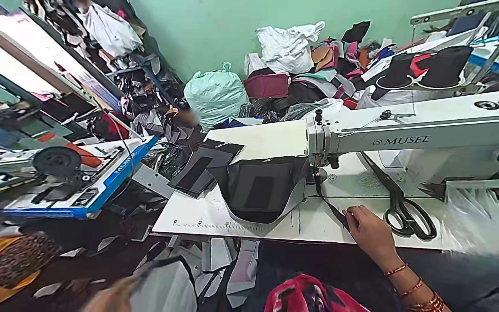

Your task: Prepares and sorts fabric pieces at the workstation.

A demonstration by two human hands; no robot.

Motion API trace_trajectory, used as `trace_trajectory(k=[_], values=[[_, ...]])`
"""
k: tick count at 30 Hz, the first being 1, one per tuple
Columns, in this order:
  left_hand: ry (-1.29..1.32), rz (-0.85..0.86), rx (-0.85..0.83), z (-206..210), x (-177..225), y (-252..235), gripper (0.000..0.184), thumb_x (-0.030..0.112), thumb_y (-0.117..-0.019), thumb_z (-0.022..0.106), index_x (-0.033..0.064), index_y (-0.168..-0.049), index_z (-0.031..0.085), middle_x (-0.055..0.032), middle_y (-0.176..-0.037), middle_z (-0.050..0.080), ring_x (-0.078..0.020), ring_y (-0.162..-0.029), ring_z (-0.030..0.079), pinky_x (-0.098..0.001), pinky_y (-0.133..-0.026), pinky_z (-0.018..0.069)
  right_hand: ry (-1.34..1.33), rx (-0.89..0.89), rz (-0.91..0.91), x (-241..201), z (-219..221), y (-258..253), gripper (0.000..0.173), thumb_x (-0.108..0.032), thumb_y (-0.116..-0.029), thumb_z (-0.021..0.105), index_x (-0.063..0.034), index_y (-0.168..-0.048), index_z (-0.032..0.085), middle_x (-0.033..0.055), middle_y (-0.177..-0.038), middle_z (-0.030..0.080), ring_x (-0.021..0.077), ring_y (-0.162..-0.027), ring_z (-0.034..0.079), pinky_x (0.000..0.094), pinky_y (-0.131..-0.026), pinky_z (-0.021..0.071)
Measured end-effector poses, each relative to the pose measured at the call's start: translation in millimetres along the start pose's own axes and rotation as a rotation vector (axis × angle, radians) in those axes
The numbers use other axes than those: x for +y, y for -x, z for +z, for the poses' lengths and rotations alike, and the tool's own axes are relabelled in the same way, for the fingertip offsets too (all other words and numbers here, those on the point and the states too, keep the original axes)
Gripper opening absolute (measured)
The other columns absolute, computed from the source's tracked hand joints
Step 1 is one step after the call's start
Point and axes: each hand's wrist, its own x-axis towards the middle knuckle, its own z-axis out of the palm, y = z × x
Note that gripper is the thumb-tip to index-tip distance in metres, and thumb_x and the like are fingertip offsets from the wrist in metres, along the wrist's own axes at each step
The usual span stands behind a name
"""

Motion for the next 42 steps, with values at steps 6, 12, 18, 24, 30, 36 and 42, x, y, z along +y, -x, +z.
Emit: trace_trajectory(k=[6, 12, 18, 24, 30, 36, 42], values=[[1.021, -0.339, -0.310, 119.2, 92.4, 7.2, 0.049, 0.016, -0.1053, 0.045, -0.0096, -0.147, 0.041, -0.0091, -0.104, 0.077, -0.0162, -0.086, 0.076, -0.0320, -0.079, 0.0636, 0.013, -0.003, -0.018, 1.0, -0.8, 0.4, 0.031, -0.024, -0.0977, 0.053, -0.0015, -0.087, 0.072, 0.0145, -0.077, 0.067, 0.0312, -0.066, 0.070, 0.0453, -0.052, 0.0541], [1.574, -0.920, -0.458, 125.5, 195.5, -71.7, 0.070, 0.047, -0.1107, 0.033, 0.0294, -0.164, -0.009, -0.0262, -0.159, 0.033, -0.0424, -0.108, 0.069, -0.0503, -0.080, 0.0622, 0.017, 0.025, -0.004, -0.7, 1.0, -1.0, 0.034, -0.026, -0.0974, 0.051, -0.0028, -0.086, 0.073, 0.0130, -0.074, 0.067, 0.0293, -0.063, 0.069, 0.0437, -0.050, 0.0536], [1.465, -1.174, -0.271, 148.6, 222.1, -96.2, 0.089, 0.040, -0.1045, 0.057, 0.0388, -0.162, -0.011, -0.0251, -0.160, 0.031, -0.0462, -0.111, 0.064, -0.0563, -0.071, 0.0584, 0.015, 0.023, 0.014, -0.8, 1.0, -0.4, 0.038, -0.028, -0.0980, 0.048, -0.0035, -0.084, 0.073, 0.0123, -0.073, 0.066, 0.0291, -0.062, 0.068, 0.0437, -0.048, 0.0525], [1.369, -1.065, -0.138, 164.3, 230.0, -124.9, 0.072, 0.009, -0.1050, 0.055, 0.0205, -0.161, 0.010, -0.0233, -0.125, 0.055, -0.0268, -0.070, 0.066, -0.0378, -0.049, 0.0541, 0.054, 0.053, 0.001, -2.7, 2.9, -2.2, 0.038, -0.029, -0.0974, 0.048, -0.0057, -0.080, 0.072, 0.0092, -0.068, 0.064, 0.0251, -0.057, 0.066, 0.0383, -0.045, 0.0494], [1.035, -0.262, -0.015, 184.5, 232.5, -227.3, 0.086, -0.003, -0.0936, 0.059, 0.0095, -0.165, 0.012, -0.0245, -0.156, 0.038, -0.0252, -0.112, 0.063, -0.0409, -0.083, 0.0573, 0.061, 0.033, 0.023, -2.2, 0.1, -1.6, 0.034, -0.028, -0.0967, 0.050, -0.0064, -0.081, 0.072, 0.0077, -0.070, 0.065, 0.0226, -0.059, 0.066, 0.0367, -0.047, 0.0506], [1.154, 0.016, 0.036, 213.9, 236.5, -340.3, 0.092, 0.010, -0.0979, 0.061, 0.0060, -0.164, -0.003, -0.0265, -0.167, 0.016, -0.0376, -0.149, 0.034, -0.0480, -0.115, 0.0396, 0.057, 0.034, 0.030, -0.4, 2.3, -2.6, 0.036, -0.028, -0.0980, 0.050, -0.0062, -0.082, 0.072, 0.0080, -0.070, 0.065, 0.0226, -0.058, 0.066, 0.0371, -0.047, 0.0503], [0.828, 0.121, -0.332, 225.3, 232.5, -274.0, 0.054, 0.012, -0.0990, 0.066, -0.0009, -0.148, 0.048, -0.0264, -0.150, 0.048, -0.0374, -0.134, 0.053, -0.0489, -0.108, 0.0467, 0.023, 0.017, 0.030, -2.4, -1.6, -1.6, 0.039, -0.029, -0.0993, 0.050, -0.0003, -0.085, 0.072, 0.0144, -0.076, 0.069, 0.0298, -0.064, 0.070, 0.0459, -0.051, 0.0541]])
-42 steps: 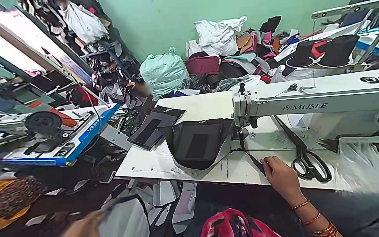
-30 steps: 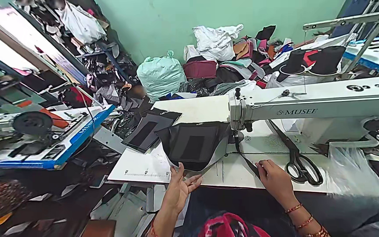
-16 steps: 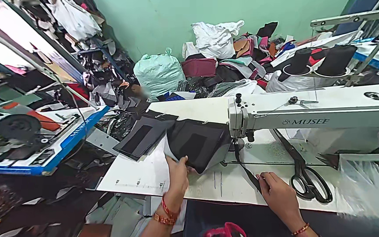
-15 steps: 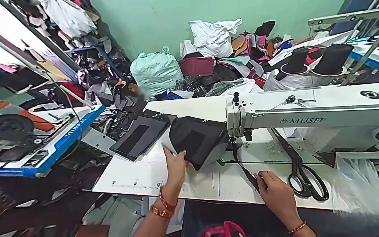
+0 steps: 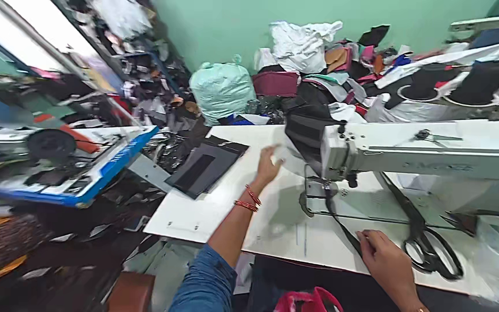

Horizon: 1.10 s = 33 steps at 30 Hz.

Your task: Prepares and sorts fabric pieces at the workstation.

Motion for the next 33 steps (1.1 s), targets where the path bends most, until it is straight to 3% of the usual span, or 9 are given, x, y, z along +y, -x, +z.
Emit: trace_trajectory(k=[2, 5, 8, 11, 14, 18, 27, 30, 33], values=[[-0.136, -0.052, -0.062, -3.1, -29.9, 25.0, 0.037, 0.010, -0.0981, 0.063, -0.0014, -0.134, 0.064, -0.0249, -0.138, 0.060, -0.0362, -0.134, 0.053, -0.0470, -0.116, 0.0404, -0.051, -0.093, 0.006, -1.4, -3.6, -1.4, 0.036, -0.024, -0.1011, 0.053, 0.0050, -0.090, 0.072, 0.0212, -0.081, 0.070, 0.0376, -0.070, 0.071, 0.0531, -0.058, 0.0557], [-0.409, -0.139, 0.020, -33.1, -72.1, 56.1, 0.032, 0.011, -0.0997, 0.059, 0.0030, -0.128, 0.071, -0.0242, -0.136, 0.061, -0.0404, -0.139, 0.047, -0.0497, -0.121, 0.0327, -0.079, -0.203, 0.020, 3.7, -5.4, -2.3, 0.033, -0.021, -0.1030, 0.055, 0.0071, -0.095, 0.071, 0.0244, -0.085, 0.070, 0.0407, -0.076, 0.071, 0.0548, -0.065, 0.0554], [-0.606, -0.260, 0.175, -88.4, -112.6, 68.2, 0.042, 0.015, -0.1002, 0.059, 0.0019, -0.140, 0.061, -0.0275, -0.149, 0.051, -0.0452, -0.146, 0.038, -0.0548, -0.123, 0.0260, -0.074, -0.244, 0.031, 5.1, -6.8, -2.3, 0.034, -0.022, -0.1046, 0.053, 0.0073, -0.097, 0.070, 0.0250, -0.088, 0.070, 0.0410, -0.079, 0.071, 0.0539, -0.068, 0.0551], [-0.667, -0.435, 0.156, -141.4, -133.7, 73.0, 0.058, 0.029, -0.1000, 0.064, 0.0033, -0.150, 0.050, -0.0265, -0.159, 0.039, -0.0452, -0.151, 0.029, -0.0564, -0.125, 0.0194, -0.058, -0.256, 0.038, 3.0, -8.1, -3.2, 0.034, -0.022, -0.1051, 0.053, 0.0064, -0.098, 0.070, 0.0249, -0.088, 0.070, 0.0411, -0.080, 0.071, 0.0545, -0.067, 0.0543], [-0.643, -0.426, 0.045, -166.8, -142.6, 75.3, 0.055, 0.034, -0.1008, 0.065, 0.0042, -0.146, 0.056, -0.0233, -0.157, 0.044, -0.0390, -0.149, 0.036, -0.0515, -0.124, 0.0270, -0.047, -0.233, 0.035, 4.0, -6.6, -2.9, 0.034, -0.022, -0.1042, 0.053, 0.0063, -0.097, 0.071, 0.0243, -0.088, 0.070, 0.0403, -0.078, 0.071, 0.0548, -0.066, 0.0542], [-0.669, -0.375, -0.066, -178.2, -139.0, 78.2, 0.046, 0.035, -0.1075, 0.052, 0.0053, -0.143, 0.060, -0.0184, -0.154, 0.051, -0.0316, -0.150, 0.039, -0.0459, -0.126, 0.0250, -0.051, -0.228, 0.034, 5.4, -4.0, -2.0, 0.033, -0.020, -0.1037, 0.053, 0.0077, -0.097, 0.071, 0.0250, -0.086, 0.070, 0.0410, -0.077, 0.070, 0.0548, -0.065, 0.0537], [-0.684, -0.340, -0.245, -192.1, -141.8, 82.1, 0.049, 0.023, -0.1061, 0.055, 0.0030, -0.150, 0.051, -0.0211, -0.161, 0.040, -0.0363, -0.154, 0.031, -0.0497, -0.126, 0.0223, -0.051, -0.202, 0.001, 5.8, -3.6, -1.1, 0.034, -0.020, -0.1036, 0.052, 0.0072, -0.094, 0.070, 0.0247, -0.083, 0.069, 0.0402, -0.073, 0.069, 0.0545, -0.063, 0.0529], [-0.687, -0.327, -0.260, -195.5, -137.4, 82.3, 0.042, 0.022, -0.1092, 0.048, -0.0016, -0.143, 0.057, -0.0221, -0.153, 0.050, -0.0363, -0.148, 0.041, -0.0496, -0.124, 0.0272, -0.064, -0.190, -0.002, 3.7, -4.8, -1.9, 0.034, -0.020, -0.1032, 0.052, 0.0079, -0.094, 0.070, 0.0253, -0.081, 0.068, 0.0407, -0.072, 0.068, 0.0548, -0.062, 0.0528], [-0.732, -0.352, -0.191, -193.7, -128.4, 81.9, 0.035, 0.018, -0.1098, 0.045, -0.0063, -0.124, 0.066, -0.0261, -0.130, 0.065, -0.0401, -0.129, 0.059, -0.0553, -0.112, 0.0419, -0.064, -0.170, -0.013, 5.4, -3.9, -1.0, 0.035, -0.021, -0.1030, 0.052, 0.0073, -0.093, 0.070, 0.0243, -0.080, 0.067, 0.0405, -0.069, 0.067, 0.0547, -0.060, 0.0520]])
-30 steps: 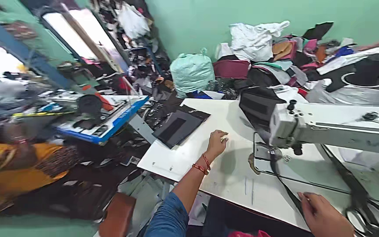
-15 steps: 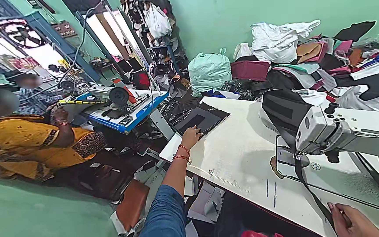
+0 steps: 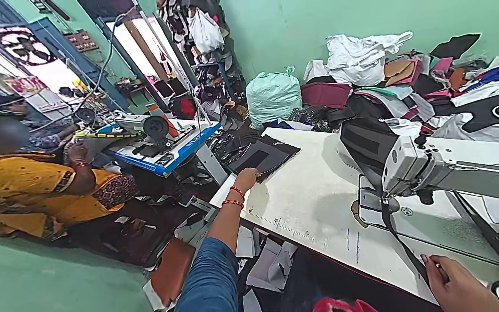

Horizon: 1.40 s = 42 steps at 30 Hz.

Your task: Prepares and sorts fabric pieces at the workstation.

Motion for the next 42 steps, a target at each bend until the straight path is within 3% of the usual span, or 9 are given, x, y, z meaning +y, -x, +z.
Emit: trace_trajectory(k=[7, 13, 16, 18, 24, 28, 36, 39, 42], values=[[0.039, -0.050, 0.404, -13.8, 69.9, 34.1, 0.033, 0.013, -0.1093, 0.041, -0.0019, -0.122, 0.068, -0.0227, -0.121, 0.069, -0.0399, -0.112, 0.068, -0.0581, -0.095, 0.0528, 0.034, 0.099, -0.027, 0.2, 4.3, 1.7, 0.039, -0.026, -0.1018, 0.050, 0.0046, -0.091, 0.070, 0.0221, -0.078, 0.067, 0.0394, -0.064, 0.067, 0.0543, -0.054, 0.0514], [0.249, 0.287, 0.283, 4.8, 156.6, 85.6, 0.033, 0.019, -0.1082, 0.047, -0.0013, -0.116, 0.072, -0.0196, -0.106, 0.073, -0.0338, -0.103, 0.071, -0.0520, -0.094, 0.0546, 0.084, 0.140, -0.014, -2.1, 5.5, 2.3, 0.041, -0.028, -0.1012, 0.047, 0.0032, -0.090, 0.071, 0.0207, -0.077, 0.067, 0.0385, -0.062, 0.067, 0.0536, -0.050, 0.0502], [0.062, 0.049, 0.051, 24.3, 131.9, 63.4, 0.052, 0.024, -0.1028, 0.060, 0.0057, -0.150, 0.051, -0.0218, -0.158, 0.044, -0.0413, -0.149, 0.036, -0.0614, -0.120, 0.0272, 0.092, 0.140, -0.027, -2.3, 5.2, 1.9, 0.040, -0.027, -0.1001, 0.047, 0.0034, -0.090, 0.071, 0.0200, -0.076, 0.066, 0.0374, -0.061, 0.067, 0.0523, -0.049, 0.0500], [0.035, -0.059, -0.101, 36.6, 106.1, 51.8, 0.069, 0.025, -0.0995, 0.065, 0.0113, -0.160, 0.035, -0.0191, -0.171, 0.016, -0.0468, -0.157, 0.011, -0.0717, -0.121, 0.0110, 0.096, 0.144, -0.026, -2.0, 5.3, 1.9, 0.041, -0.027, -0.1003, 0.046, 0.0034, -0.090, 0.072, 0.0204, -0.076, 0.066, 0.0378, -0.062, 0.067, 0.0526, -0.050, 0.0503], [0.146, 0.238, 0.127, 67.3, 52.5, 57.4, 0.037, 0.025, -0.1074, 0.053, 0.0073, -0.137, 0.067, -0.0142, -0.149, 0.057, -0.0353, -0.147, 0.044, -0.0507, -0.124, 0.0270, 0.077, 0.101, -0.018, -2.5, 3.7, 2.4, 0.041, -0.027, -0.1019, 0.046, 0.0048, -0.092, 0.071, 0.0232, -0.079, 0.067, 0.0418, -0.065, 0.067, 0.0560, -0.053, 0.0498], [0.171, 0.290, 0.355, 76.6, 57.3, 55.7, 0.029, 0.009, -0.1063, 0.049, -0.0043, -0.115, 0.073, -0.0206, -0.122, 0.072, -0.0354, -0.121, 0.067, -0.0494, -0.106, 0.0504, 0.057, 0.083, -0.025, -1.4, 3.4, 2.7, 0.042, -0.027, -0.1026, 0.046, 0.0062, -0.094, 0.070, 0.0245, -0.079, 0.066, 0.0430, -0.065, 0.066, 0.0570, -0.053, 0.0486], [0.448, 0.184, 0.648, 51.2, 116.4, 65.4, 0.034, 0.012, -0.1074, 0.044, -0.0102, -0.107, 0.070, -0.0237, -0.099, 0.072, -0.0327, -0.096, 0.071, -0.0453, -0.092, 0.0550, 0.080, 0.144, -0.037, -1.2, 7.3, 3.5, 0.043, -0.028, -0.1011, 0.045, 0.0040, -0.090, 0.071, 0.0212, -0.076, 0.066, 0.0391, -0.062, 0.067, 0.0530, -0.050, 0.0495], [0.491, 0.254, 0.611, 56.3, 149.3, 91.3, 0.033, 0.013, -0.1062, 0.047, -0.0073, -0.101, 0.072, -0.0186, -0.089, 0.071, -0.0255, -0.081, 0.069, -0.0391, -0.080, 0.0561, 0.093, 0.155, -0.031, -1.8, 6.9, 1.9, 0.042, -0.028, -0.1006, 0.045, 0.0025, -0.090, 0.072, 0.0200, -0.078, 0.068, 0.0382, -0.064, 0.068, 0.0525, -0.051, 0.0511], [0.659, 0.391, 0.245, 64.1, 184.3, 127.6, 0.036, 0.019, -0.1085, 0.044, -0.0031, -0.110, 0.073, -0.0153, -0.102, 0.073, -0.0196, -0.086, 0.072, -0.0356, -0.081, 0.0601, 0.108, 0.139, -0.025, -3.3, 3.9, 3.3, 0.039, -0.026, -0.1008, 0.047, 0.0021, -0.090, 0.072, 0.0189, -0.079, 0.069, 0.0363, -0.065, 0.069, 0.0511, -0.053, 0.0523]])
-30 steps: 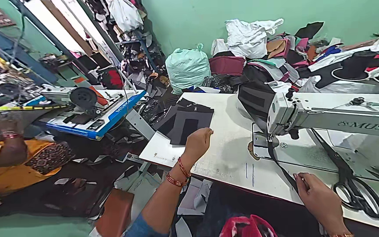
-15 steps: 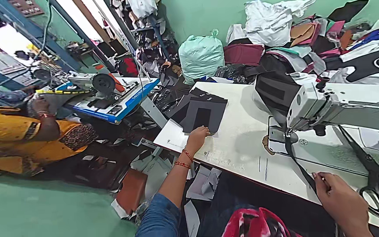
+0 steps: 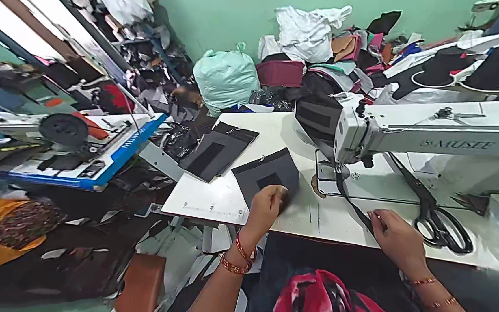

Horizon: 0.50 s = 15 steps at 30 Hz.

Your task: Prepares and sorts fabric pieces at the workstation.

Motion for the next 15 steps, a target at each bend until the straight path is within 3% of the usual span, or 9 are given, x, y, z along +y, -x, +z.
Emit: trace_trajectory(k=[1, 2, 3, 5, 6, 7, 9, 12, 15], values=[[0.041, 0.016, -0.076, 11.2, 7.0, 6.6, 0.037, 0.022, -0.1092, 0.044, -0.0009, -0.113, 0.073, -0.0140, -0.109, 0.073, -0.0181, -0.094, 0.072, -0.0345, -0.087, 0.0598, 0.007, -0.003, -0.001, 0.0, -0.6, -0.4, 0.039, -0.026, -0.1012, 0.047, 0.0016, -0.090, 0.072, 0.0181, -0.079, 0.069, 0.0351, -0.065, 0.069, 0.0500, -0.052, 0.0522], [0.012, 0.043, -0.094, 23.6, 10.0, 11.3, 0.038, 0.026, -0.1088, 0.046, 0.0012, -0.116, 0.074, -0.0140, -0.119, 0.072, -0.0209, -0.110, 0.069, -0.0380, -0.098, 0.0551, 0.012, -0.006, 0.000, -0.1, -0.8, -1.0, 0.039, -0.027, -0.1014, 0.047, 0.0011, -0.089, 0.072, 0.0175, -0.078, 0.068, 0.0343, -0.065, 0.068, 0.0488, -0.052, 0.0519], [-0.078, 0.053, -0.094, 35.6, 9.1, 13.7, 0.040, 0.031, -0.1079, 0.047, 0.0038, -0.124, 0.072, -0.0149, -0.133, 0.067, -0.0279, -0.127, 0.062, -0.0465, -0.109, 0.0475, 0.017, -0.009, 0.003, -0.4, -0.8, -1.6, 0.039, -0.027, -0.1013, 0.048, 0.0009, -0.089, 0.072, 0.0172, -0.078, 0.068, 0.0339, -0.065, 0.068, 0.0483, -0.052, 0.0519], [-0.321, -0.030, -0.178, 55.5, 1.6, 16.3, 0.057, 0.047, -0.1069, 0.042, 0.0109, -0.149, 0.054, -0.0157, -0.162, 0.040, -0.0430, -0.152, 0.031, -0.0662, -0.120, 0.0233, 0.018, -0.011, 0.002, -1.3, -1.3, -1.1, 0.038, -0.026, -0.1002, 0.048, 0.0010, -0.090, 0.073, 0.0174, -0.078, 0.068, 0.0341, -0.064, 0.068, 0.0482, -0.052, 0.0518], [-0.424, -0.067, -0.226, 64.6, -1.7, 17.7, 0.064, 0.053, -0.1062, 0.038, 0.0142, -0.157, 0.044, -0.0150, -0.168, 0.029, -0.0474, -0.155, 0.020, -0.0723, -0.119, 0.0151, 0.015, -0.014, 0.000, -1.3, -1.4, -1.6, 0.037, -0.025, -0.0999, 0.048, 0.0008, -0.089, 0.073, 0.0174, -0.078, 0.068, 0.0341, -0.064, 0.068, 0.0485, -0.052, 0.0520], [-0.520, -0.072, -0.243, 73.4, -3.5, 20.7, 0.069, 0.057, -0.1056, 0.033, 0.0162, -0.160, 0.038, -0.0145, -0.170, 0.025, -0.0499, -0.155, 0.017, -0.0757, -0.117, 0.0129, 0.001, -0.017, -0.001, -0.8, -1.1, -1.8, 0.037, -0.025, -0.0995, 0.049, 0.0006, -0.089, 0.073, 0.0171, -0.077, 0.068, 0.0338, -0.064, 0.068, 0.0483, -0.052, 0.0523], [-0.579, -0.053, -0.225, 83.9, -2.6, 27.8, 0.071, 0.058, -0.1052, 0.030, 0.0154, -0.162, 0.035, -0.0152, -0.169, 0.025, -0.0519, -0.153, 0.020, -0.0781, -0.115, 0.0135, -0.100, -0.029, 0.019, 2.7, -3.6, -2.0, 0.036, -0.026, -0.0994, 0.051, 0.0010, -0.090, 0.073, 0.0163, -0.078, 0.068, 0.0309, -0.065, 0.068, 0.0459, -0.055, 0.0533], [-0.573, -0.026, -0.206, 86.3, -2.1, 30.6, 0.071, 0.059, -0.1050, 0.029, 0.0153, -0.161, 0.037, -0.0161, -0.168, 0.028, -0.0515, -0.153, 0.023, -0.0780, -0.115, 0.0153, -0.297, -0.008, 0.127, 19.2, -26.4, -7.4, 0.037, -0.024, -0.1021, 0.052, 0.0071, -0.098, 0.071, 0.0199, -0.086, 0.068, 0.0254, -0.073, 0.065, 0.0381, -0.067, 0.0559], [-0.580, -0.032, -0.202, 84.5, -3.0, 31.5, 0.071, 0.059, -0.1048, 0.029, 0.0156, -0.160, 0.038, -0.0158, -0.168, 0.029, -0.0509, -0.152, 0.024, -0.0775, -0.115, 0.0160, -0.116, 0.096, 0.263, 53.9, -69.1, -14.8, 0.039, -0.021, -0.1050, 0.051, 0.0134, -0.107, 0.068, 0.0322, -0.096, 0.067, 0.0426, -0.085, 0.067, 0.0550, -0.078, 0.0547]])
